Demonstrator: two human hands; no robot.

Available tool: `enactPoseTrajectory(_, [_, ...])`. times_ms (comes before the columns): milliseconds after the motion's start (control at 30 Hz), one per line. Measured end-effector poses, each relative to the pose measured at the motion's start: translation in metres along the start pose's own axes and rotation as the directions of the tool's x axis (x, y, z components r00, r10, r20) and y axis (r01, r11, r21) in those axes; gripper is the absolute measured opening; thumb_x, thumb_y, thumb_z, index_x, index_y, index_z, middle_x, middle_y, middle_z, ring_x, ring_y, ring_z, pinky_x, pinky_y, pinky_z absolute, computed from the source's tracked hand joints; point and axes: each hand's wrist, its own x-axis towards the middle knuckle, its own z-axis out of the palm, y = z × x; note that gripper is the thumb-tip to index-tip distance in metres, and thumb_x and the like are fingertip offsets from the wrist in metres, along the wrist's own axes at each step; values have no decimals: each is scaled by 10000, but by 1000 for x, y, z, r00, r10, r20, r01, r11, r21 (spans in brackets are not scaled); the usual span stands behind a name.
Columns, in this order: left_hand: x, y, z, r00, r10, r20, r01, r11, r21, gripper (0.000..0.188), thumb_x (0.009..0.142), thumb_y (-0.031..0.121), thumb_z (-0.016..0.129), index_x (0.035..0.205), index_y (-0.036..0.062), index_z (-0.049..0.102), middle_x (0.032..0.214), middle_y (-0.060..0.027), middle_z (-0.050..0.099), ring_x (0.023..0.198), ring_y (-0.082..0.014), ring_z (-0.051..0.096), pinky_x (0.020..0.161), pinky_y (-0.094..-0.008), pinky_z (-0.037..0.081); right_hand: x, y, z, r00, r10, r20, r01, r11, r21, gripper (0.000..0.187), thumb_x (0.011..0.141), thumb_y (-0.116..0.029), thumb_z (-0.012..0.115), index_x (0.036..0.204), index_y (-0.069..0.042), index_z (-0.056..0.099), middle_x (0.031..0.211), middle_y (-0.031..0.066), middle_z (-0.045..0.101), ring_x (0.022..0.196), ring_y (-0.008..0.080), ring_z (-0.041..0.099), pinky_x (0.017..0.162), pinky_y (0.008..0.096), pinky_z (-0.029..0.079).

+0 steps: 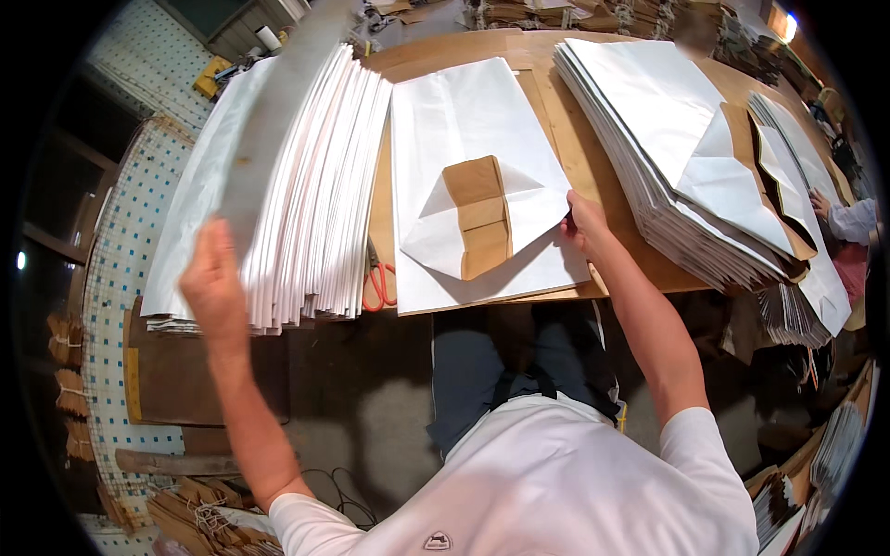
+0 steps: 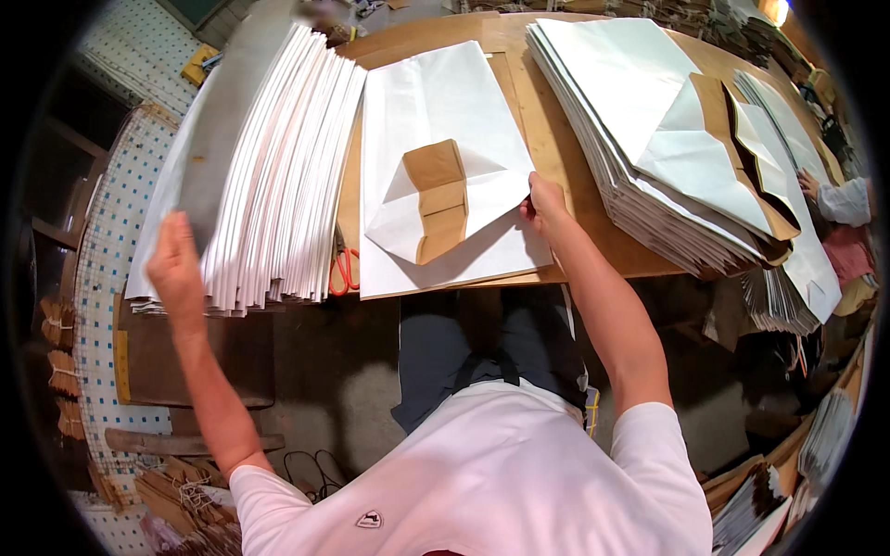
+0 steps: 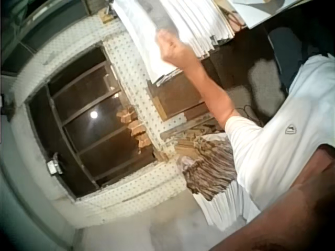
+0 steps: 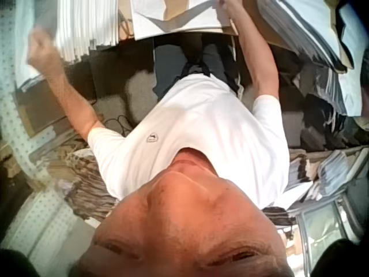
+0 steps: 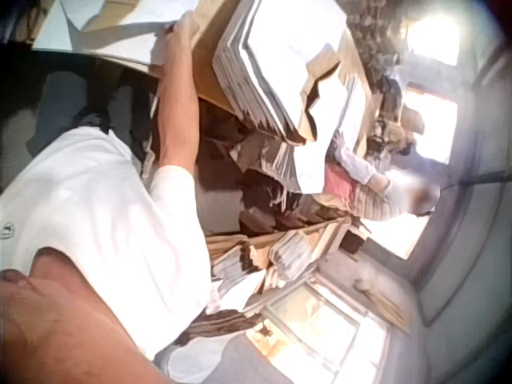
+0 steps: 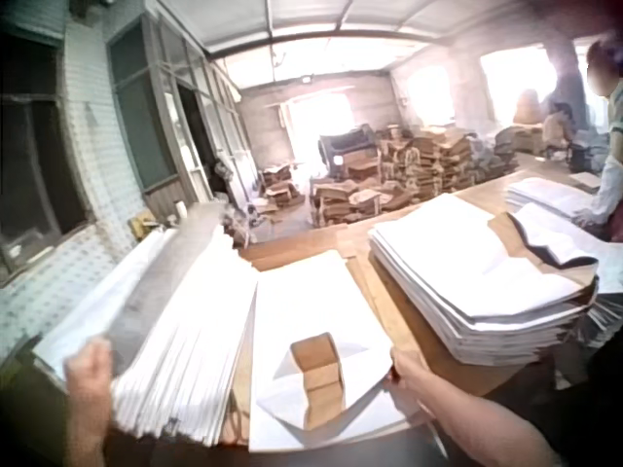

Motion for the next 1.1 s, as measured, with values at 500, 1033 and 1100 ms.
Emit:
enactPoseTrajectory(500, [-19, -91, -30, 889, -357, 285, 145, 812, 565, 464, 1054, 404, 569, 1283, 22, 697, 1299, -159, 697, 1221, -347, 633, 1021, -430, 496, -62, -376, -85, 468, -795, 386, 801, 197, -566, 368, 1030, -361, 606, 980, -15, 720, 859, 49, 695, 726, 165, 629, 662, 341, 522])
enactPoseTrajectory(1033, [-132, -1, 147, 846, -26, 532, 254, 897, -360, 244, 974, 86, 632, 1166, -55, 688, 1214, -210, 690, 1090, -358, 668, 970, -401, 513, 13, -280, -465, 642, -706, 299, 15, -379, -925, 210, 937, -233, 557, 912, -76, 693, 712, 260, 661, 684, 464, 679, 647, 581, 520])
enactPoseTrajectory(1100, [-161, -19, 165, 848, -52, 528, 256, 911, -322, 253, 972, 92, 636, 1172, -53, 693, 1254, -226, 674, 1131, -367, 657, 1005, -401, 505, 15, -278, -458, 653, -731, 198, 37, -231, -972, 225, 938, -245, 560, 906, -75, 704, 727, 269, 662, 707, 460, 684, 665, 581, 520])
